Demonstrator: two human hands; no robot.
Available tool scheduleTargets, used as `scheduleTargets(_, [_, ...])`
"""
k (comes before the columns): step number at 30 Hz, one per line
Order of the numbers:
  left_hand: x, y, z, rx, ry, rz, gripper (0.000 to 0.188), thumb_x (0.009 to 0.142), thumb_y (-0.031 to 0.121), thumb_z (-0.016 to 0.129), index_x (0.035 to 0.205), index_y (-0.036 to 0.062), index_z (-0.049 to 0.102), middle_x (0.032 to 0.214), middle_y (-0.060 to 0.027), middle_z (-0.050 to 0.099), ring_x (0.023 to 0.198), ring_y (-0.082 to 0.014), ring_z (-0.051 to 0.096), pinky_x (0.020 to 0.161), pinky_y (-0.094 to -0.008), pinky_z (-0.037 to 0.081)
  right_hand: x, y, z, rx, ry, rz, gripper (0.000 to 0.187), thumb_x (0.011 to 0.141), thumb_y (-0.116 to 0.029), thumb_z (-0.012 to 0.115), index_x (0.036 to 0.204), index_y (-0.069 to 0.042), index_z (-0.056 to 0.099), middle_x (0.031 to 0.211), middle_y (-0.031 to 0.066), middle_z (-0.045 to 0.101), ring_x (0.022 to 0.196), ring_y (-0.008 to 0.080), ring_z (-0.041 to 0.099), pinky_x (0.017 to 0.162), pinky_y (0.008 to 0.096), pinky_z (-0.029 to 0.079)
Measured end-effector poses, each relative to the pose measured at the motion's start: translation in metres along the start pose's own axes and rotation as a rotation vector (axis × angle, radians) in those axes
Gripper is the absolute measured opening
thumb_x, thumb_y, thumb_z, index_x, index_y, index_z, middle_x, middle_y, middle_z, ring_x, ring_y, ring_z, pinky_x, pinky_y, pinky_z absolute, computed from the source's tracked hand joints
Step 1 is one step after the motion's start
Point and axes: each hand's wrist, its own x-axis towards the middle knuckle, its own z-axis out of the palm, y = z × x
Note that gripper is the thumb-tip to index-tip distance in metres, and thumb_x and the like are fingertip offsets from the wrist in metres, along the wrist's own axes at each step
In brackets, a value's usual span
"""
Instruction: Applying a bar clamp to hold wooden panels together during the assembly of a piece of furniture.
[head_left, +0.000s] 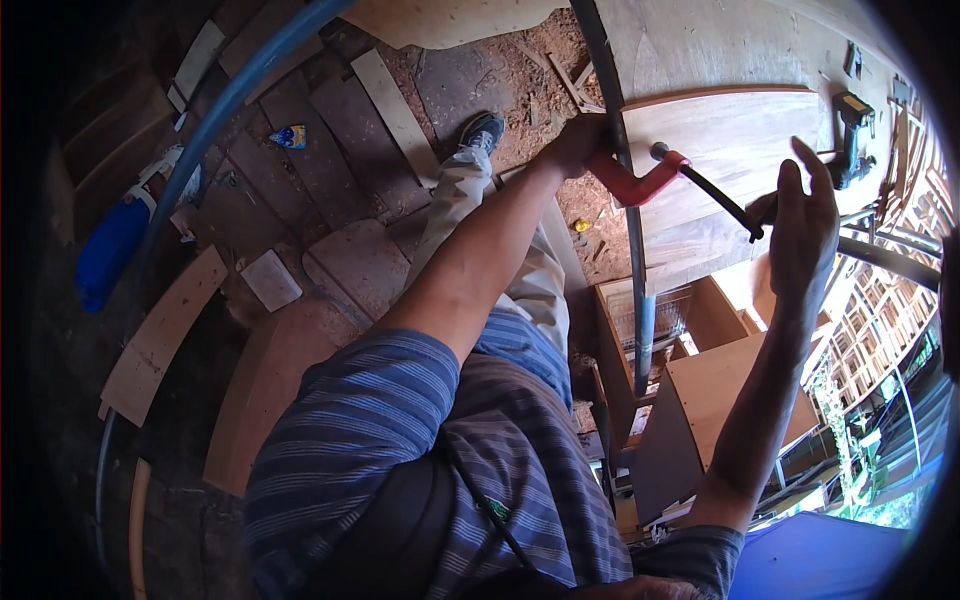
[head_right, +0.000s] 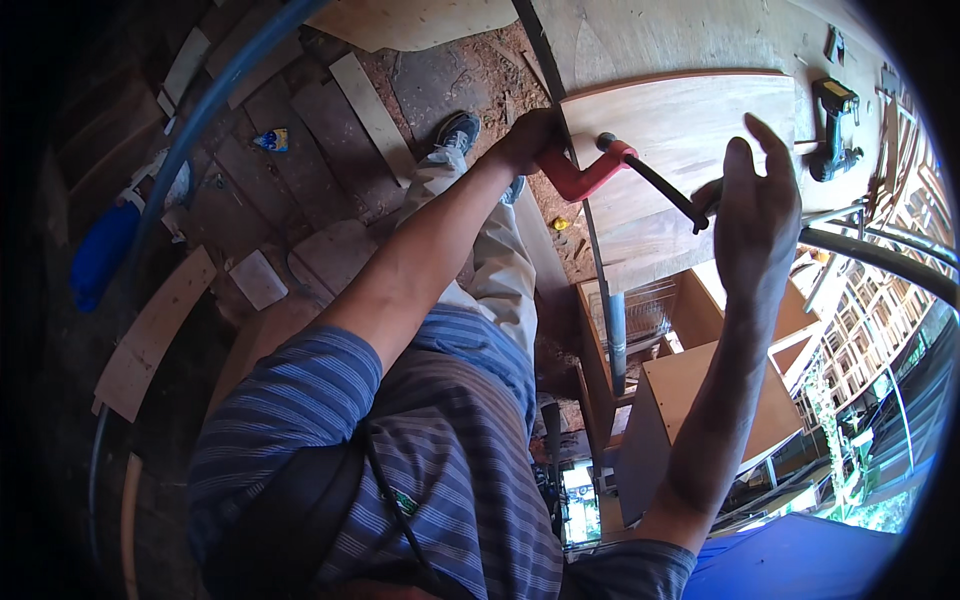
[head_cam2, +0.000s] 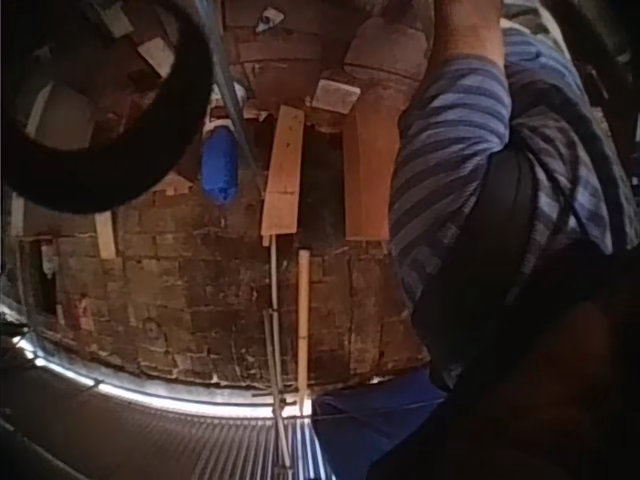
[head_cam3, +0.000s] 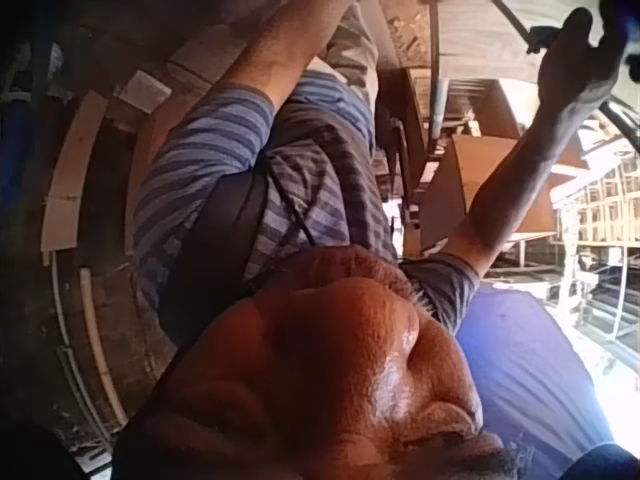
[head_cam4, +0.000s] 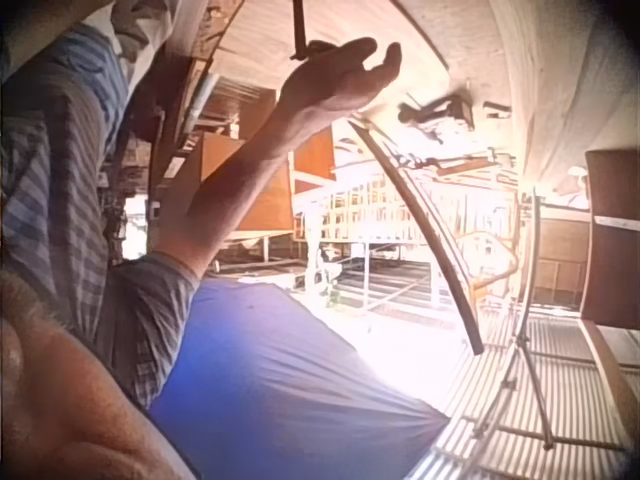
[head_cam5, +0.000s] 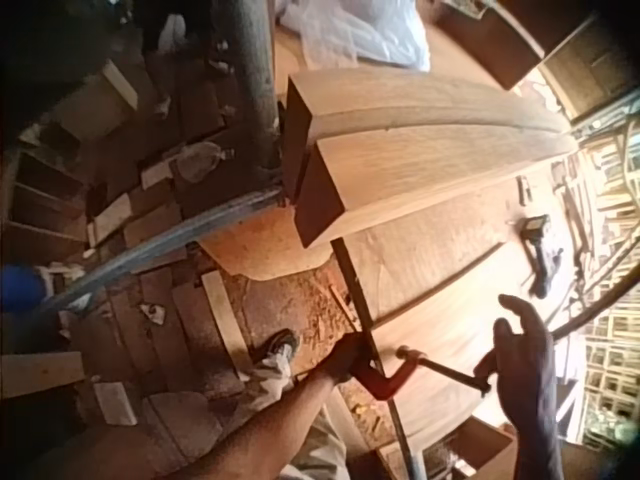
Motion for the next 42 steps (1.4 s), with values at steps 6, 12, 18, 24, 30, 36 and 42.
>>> scheduleTargets(6, [0.008, -0.006, -0.009, -0.058, -0.008, -0.011, 0.022, 0.093, 0.015, 0.048, 0.096, 0.0009, 0.064, 0.084, -0.0021, 0.062, 0.071, -0.0093, 0.057, 0.067, -0.0257, 0.049, -0.013, 0.003, -0.04, -0.905, -0.275, -0.939, 0.073, 0.076, -0.049, 0.063, 0.134, -0.008, 0.047, 0.138, 0.0127, 0.047, 0.133, 0.0327, 0.038, 0.107, 0.0506, 0.033])
scheduleTargets(12, [-0.004, 0.004, -0.002, -0.026, -0.005, -0.016, 0.025, 0.09, 0.014, 0.046, 0.104, 0.0017, 0.062, 0.093, -0.0045, 0.064, 0.082, -0.014, 0.061, 0.077, -0.0287, 0.051, 0.015, 0.016, -0.038, -0.731, -0.259, -1.209, 0.048, 0.073, -0.027, 0.072, 0.113, -0.001, 0.063, 0.114, 0.0139, 0.061, 0.114, 0.0326, 0.057, 0.097, 0.0455, 0.047])
scheduleTargets(18, [-0.004, 0.006, -0.003, 0.035, 0.006, -0.041, 0.025, 0.091, 0.014, 0.046, 0.106, 0.0019, 0.061, 0.096, -0.0066, 0.064, 0.085, -0.0152, 0.062, 0.079, -0.0296, 0.051, 0.008, 0.021, -0.03, -0.73, -0.134, -1.261, 0.048, 0.076, -0.032, 0.071, 0.109, 0.001, 0.063, 0.098, 0.0132, 0.063, 0.093, 0.0268, 0.064, 0.082, 0.0388, 0.054])
scheduleTargets(24, [-0.003, 0.002, -0.005, -0.062, -0.026, -0.017, 0.025, 0.091, 0.015, 0.047, 0.106, 0.002, 0.061, 0.096, -0.0066, 0.064, 0.084, -0.0155, 0.063, 0.078, -0.0297, 0.052, -0.046, 0.018, 0.007, -0.698, 0.2, -0.688, 0.036, 0.079, -0.034, 0.07, 0.096, -0.003, 0.061, 0.07, 0.0047, 0.059, 0.059, 0.0173, 0.058, 0.052, 0.0306, 0.046])
scheduleTargets(30, [-0.007, 0.007, 0.003, 0.035, 0.08, -0.008, 0.024, 0.092, 0.017, 0.047, 0.105, 0.0034, 0.062, 0.093, -0.0039, 0.064, 0.081, -0.0122, 0.062, 0.074, -0.0275, 0.051, -0.066, -0.012, 0.021, -0.55, 0.177, -0.168, 0.028, 0.08, -0.028, 0.074, 0.094, -0.007, 0.062, 0.066, 0.005, 0.061, 0.049, 0.0182, 0.054, 0.045, 0.0332, 0.042])
scheduleTargets(36, [-0.004, 0.004, -0.003, 0.092, 0.089, 0.034, 0.021, 0.093, 0.02, 0.047, 0.098, 0.0065, 0.063, 0.08, 0.001, 0.06, 0.066, -0.008, 0.056, 0.06, -0.0235, 0.048, -0.016, -0.003, 0.007, -0.335, -0.044, -0.692, 0.067, 0.068, -0.021, 0.081, 0.128, -0.006, 0.054, 0.126, 0.0154, 0.056, 0.116, 0.0306, 0.055, 0.095, 0.0403, 0.046])
scheduleTargets(42, [-0.006, 0.018, 0.017, 0.115, 0.172, 0.032, 0.029, 0.098, 0.033, 0.042, 0.088, 0.0115, 0.06, 0.069, 0.0009, 0.056, 0.057, -0.0092, 0.053, 0.054, -0.0238, 0.046, 0.0, 0.022, 0.027, 0.042, -0.173, -0.678, 0.049, 0.083, -0.001, 0.064, 0.13, -0.002, 0.049, 0.136, 0.0187, 0.048, 0.131, 0.0313, 0.041, 0.108, 0.0444, 0.033])
